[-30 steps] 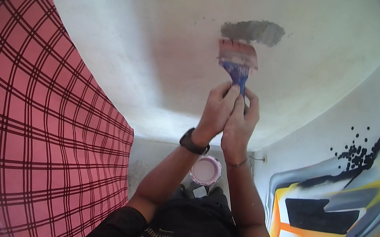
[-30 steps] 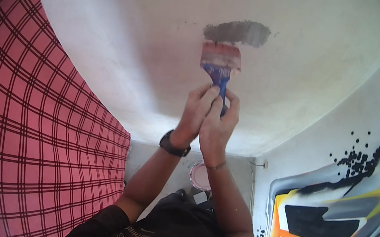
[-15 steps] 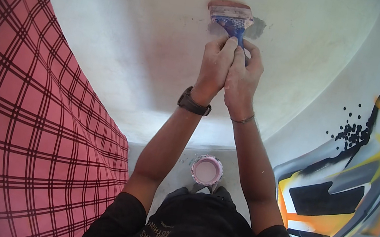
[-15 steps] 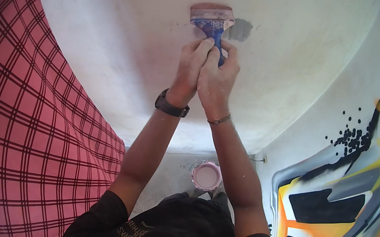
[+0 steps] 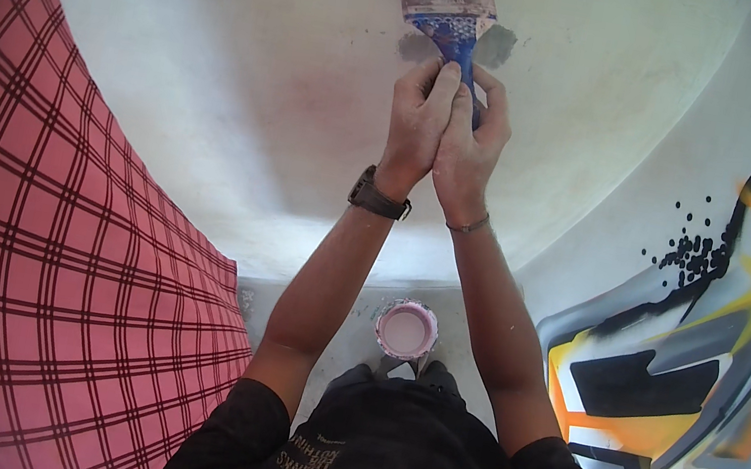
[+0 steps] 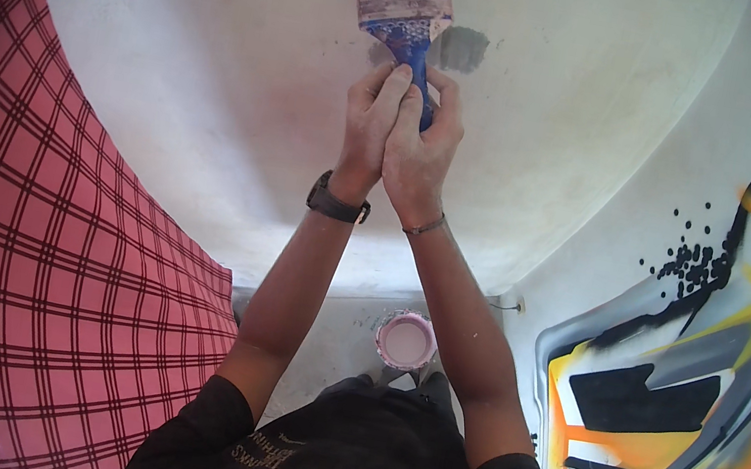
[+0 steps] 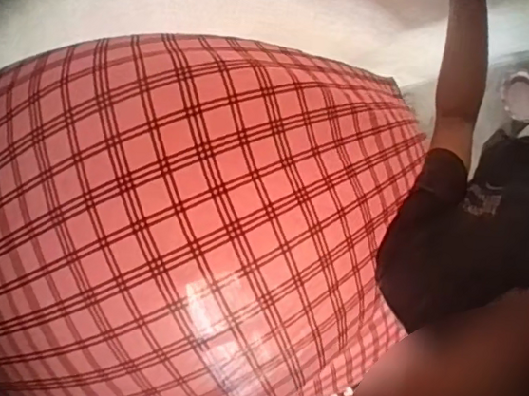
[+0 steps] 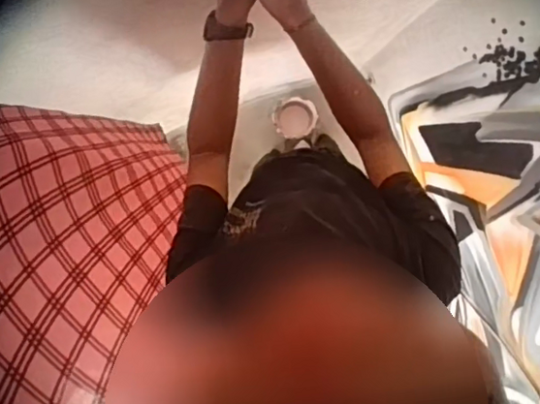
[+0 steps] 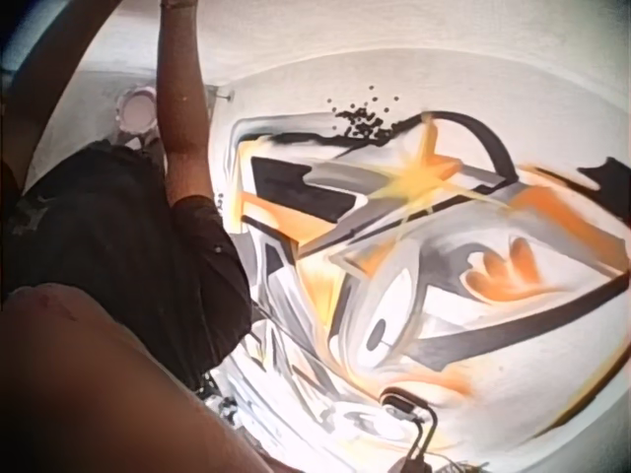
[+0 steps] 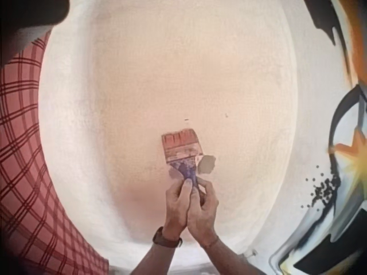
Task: Applying paint to a specific patch on a ceiling using a handheld paint brush.
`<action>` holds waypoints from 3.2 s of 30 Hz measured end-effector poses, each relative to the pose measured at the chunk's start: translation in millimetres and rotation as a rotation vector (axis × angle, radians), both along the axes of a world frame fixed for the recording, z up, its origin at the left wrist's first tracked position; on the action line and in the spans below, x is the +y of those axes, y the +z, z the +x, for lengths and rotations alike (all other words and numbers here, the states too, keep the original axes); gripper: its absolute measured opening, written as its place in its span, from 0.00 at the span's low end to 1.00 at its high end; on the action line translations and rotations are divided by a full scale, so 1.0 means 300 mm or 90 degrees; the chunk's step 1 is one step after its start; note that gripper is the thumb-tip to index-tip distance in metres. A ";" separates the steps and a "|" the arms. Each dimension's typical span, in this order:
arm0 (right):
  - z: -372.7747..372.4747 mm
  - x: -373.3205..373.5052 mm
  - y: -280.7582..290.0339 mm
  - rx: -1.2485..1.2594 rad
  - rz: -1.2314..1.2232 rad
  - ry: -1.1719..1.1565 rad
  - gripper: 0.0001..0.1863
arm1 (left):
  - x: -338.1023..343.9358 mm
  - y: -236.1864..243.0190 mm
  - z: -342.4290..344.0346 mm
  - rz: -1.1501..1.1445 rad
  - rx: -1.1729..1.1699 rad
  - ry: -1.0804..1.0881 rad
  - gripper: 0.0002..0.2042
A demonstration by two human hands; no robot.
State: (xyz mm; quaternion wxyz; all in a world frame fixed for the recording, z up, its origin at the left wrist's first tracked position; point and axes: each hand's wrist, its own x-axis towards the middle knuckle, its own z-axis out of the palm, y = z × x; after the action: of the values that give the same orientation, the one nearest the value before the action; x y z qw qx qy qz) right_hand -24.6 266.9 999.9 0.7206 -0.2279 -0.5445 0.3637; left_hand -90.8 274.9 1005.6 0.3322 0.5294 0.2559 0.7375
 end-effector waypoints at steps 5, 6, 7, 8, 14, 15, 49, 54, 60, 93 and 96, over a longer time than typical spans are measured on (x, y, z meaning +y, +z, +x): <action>0.000 0.038 -0.080 -0.018 -0.049 0.016 0.13 | 0.042 -0.084 -0.008 -0.055 0.014 0.027 0.12; -0.001 0.040 -0.110 -0.019 -0.044 0.005 0.13 | 0.042 -0.111 -0.004 -0.066 0.016 0.038 0.12; 0.007 0.043 -0.139 -0.019 -0.045 0.005 0.13 | 0.043 -0.136 0.008 -0.067 0.015 0.038 0.12; 0.015 0.043 -0.175 -0.018 -0.064 0.006 0.13 | 0.042 -0.168 0.019 -0.075 0.009 0.044 0.13; 0.062 0.032 -0.379 -0.040 -0.169 0.014 0.13 | 0.041 -0.389 0.066 -0.152 -0.015 0.044 0.14; 0.066 0.025 -0.414 -0.045 -0.188 0.012 0.14 | 0.037 -0.428 0.069 -0.170 -0.011 0.051 0.14; 0.129 0.144 -0.468 -0.092 -0.141 -0.026 0.15 | 0.142 -0.444 0.103 -0.154 0.056 0.051 0.15; 0.113 0.092 -0.584 -0.109 -0.196 -0.013 0.15 | 0.093 -0.563 0.075 -0.194 0.113 0.084 0.14; 0.106 0.015 -0.699 -0.125 -0.277 -0.015 0.15 | 0.033 -0.692 0.060 -0.259 0.117 0.062 0.15; 0.109 0.069 -0.522 -0.207 -0.177 -0.005 0.14 | 0.075 -0.530 0.029 -0.201 0.115 0.097 0.16; 0.125 0.073 -0.622 -0.230 -0.210 -0.023 0.15 | 0.059 -0.594 0.041 -0.228 0.164 0.112 0.16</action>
State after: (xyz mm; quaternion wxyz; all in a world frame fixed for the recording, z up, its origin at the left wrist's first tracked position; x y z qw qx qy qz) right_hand 12.9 288.7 813.4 0.5711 -0.4133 -0.5935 0.3882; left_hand -78.6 292.7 827.4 0.3200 0.5271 0.4682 0.6329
